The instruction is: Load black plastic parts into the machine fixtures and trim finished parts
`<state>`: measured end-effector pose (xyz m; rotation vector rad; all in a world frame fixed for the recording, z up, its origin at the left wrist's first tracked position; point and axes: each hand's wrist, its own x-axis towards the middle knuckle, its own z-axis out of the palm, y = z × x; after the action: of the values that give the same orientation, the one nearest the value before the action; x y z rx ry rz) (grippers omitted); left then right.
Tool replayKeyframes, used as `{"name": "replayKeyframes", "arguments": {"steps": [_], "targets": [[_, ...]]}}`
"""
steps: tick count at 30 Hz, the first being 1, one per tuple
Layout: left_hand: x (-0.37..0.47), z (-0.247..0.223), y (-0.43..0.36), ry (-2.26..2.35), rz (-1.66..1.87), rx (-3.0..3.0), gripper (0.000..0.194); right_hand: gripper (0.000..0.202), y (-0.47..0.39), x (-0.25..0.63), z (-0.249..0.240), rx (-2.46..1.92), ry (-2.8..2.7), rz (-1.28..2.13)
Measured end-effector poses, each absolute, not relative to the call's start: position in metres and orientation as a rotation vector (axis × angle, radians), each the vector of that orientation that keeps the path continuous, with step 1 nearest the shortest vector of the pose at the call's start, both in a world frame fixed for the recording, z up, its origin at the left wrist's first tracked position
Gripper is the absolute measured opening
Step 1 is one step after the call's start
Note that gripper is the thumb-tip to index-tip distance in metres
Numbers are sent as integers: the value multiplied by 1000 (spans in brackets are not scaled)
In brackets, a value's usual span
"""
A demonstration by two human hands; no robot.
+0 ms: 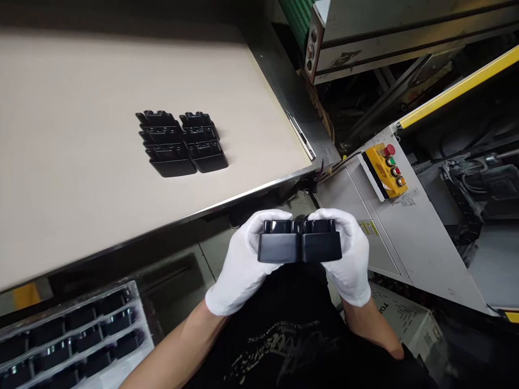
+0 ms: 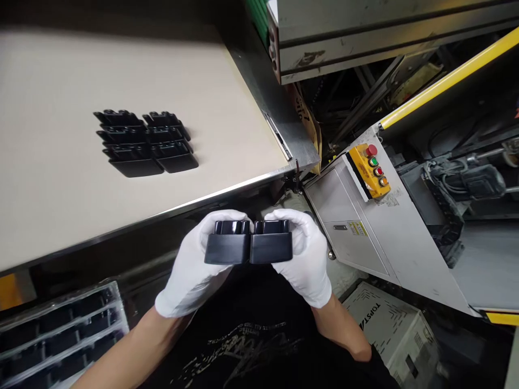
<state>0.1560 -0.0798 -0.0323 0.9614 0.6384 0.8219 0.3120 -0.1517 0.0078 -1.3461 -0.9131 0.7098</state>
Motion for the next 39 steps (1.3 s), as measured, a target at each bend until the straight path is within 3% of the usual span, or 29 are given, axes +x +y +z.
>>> {"name": "replayKeyframes", "arguments": {"steps": [23, 32, 39], "targets": [[162, -37, -76, 656, 824, 924, 51, 52, -153, 319, -1, -1386, -1012, 635], [176, -6, -68, 894, 998, 1509, 30, 50, -142, 322, 19, -1597, -1632, 44], [174, -9, -74, 996, 1021, 1543, 26, 41, -138, 310, 20, -1642, -1669, -40]]}}
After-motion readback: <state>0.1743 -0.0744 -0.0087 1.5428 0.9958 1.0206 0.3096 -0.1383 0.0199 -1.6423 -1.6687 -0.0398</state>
